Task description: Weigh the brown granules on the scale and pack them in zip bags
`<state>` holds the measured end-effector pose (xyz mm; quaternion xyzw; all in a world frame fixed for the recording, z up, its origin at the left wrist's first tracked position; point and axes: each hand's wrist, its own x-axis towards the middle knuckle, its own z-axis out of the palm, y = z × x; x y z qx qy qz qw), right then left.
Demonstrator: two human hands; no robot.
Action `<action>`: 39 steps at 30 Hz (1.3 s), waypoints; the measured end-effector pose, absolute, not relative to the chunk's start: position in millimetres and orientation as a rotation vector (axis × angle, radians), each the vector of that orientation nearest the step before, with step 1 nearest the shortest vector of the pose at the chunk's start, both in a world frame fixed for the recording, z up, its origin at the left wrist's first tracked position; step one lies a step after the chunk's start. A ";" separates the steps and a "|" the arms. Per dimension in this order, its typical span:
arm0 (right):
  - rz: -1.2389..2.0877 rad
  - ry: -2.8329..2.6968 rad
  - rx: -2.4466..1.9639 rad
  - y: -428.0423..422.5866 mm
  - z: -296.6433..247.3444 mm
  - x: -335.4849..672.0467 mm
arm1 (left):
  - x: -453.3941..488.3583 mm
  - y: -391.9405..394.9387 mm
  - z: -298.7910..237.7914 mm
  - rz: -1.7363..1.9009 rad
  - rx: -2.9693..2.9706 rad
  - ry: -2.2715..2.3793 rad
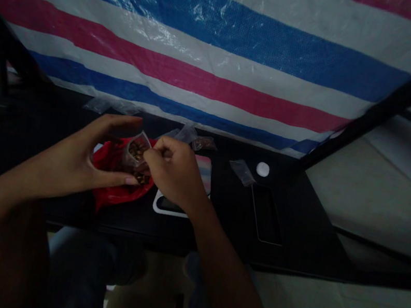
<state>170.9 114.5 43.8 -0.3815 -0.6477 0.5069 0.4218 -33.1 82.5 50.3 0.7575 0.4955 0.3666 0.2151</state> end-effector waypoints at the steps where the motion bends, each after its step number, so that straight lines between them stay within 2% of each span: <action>1: 1.321 -1.608 -0.938 113.5 44.2 169.9 | -32.3 84.3 48.7 0.989 2.101 1.325; 5: 1.490 -1.542 -1.012 112.2 48.4 169.0 | -27.4 88.4 49.2 0.930 2.037 1.263; 8: 1.447 -1.635 -1.146 122.3 53.2 187.0 | -29.0 88.6 50.8 0.975 2.019 1.307; 10: 1.195 -1.719 -1.288 135.1 54.8 212.9 | -34.3 88.7 49.8 0.962 2.010 1.355; 12: 0.786 -1.746 -1.525 148.6 53.5 245.7 | -41.8 89.7 47.3 0.910 1.996 1.409; 15: 0.351 -1.745 -2.028 162.2 45.7 290.7 | -52.0 93.1 42.1 0.782 1.969 1.481; 17: 0.311 -1.763 -2.297 166.0 37.8 308.9 | -55.7 96.0 38.8 0.681 1.955 1.550; 20: 0.343 -1.813 -2.414 168.6 26.2 316.3 | -56.2 99.6 35.3 0.560 1.971 1.663; 26: 0.365 -1.859 -2.131 171.1 24.3 298.6 | -53.3 102.2 31.6 0.508 1.953 1.776; 30: 0.293 -1.896 -1.583 157.2 38.5 266.1 | -55.2 102.6 29.8 0.470 2.018 1.771; 35: 0.556 -2.151 -0.902 129.5 43.4 198.6 | -59.0 106.1 28.0 0.484 2.132 1.768; 39: 0.649 -2.305 -0.766 127.0 26.9 163.3 | -59.9 107.2 27.6 0.488 2.193 1.730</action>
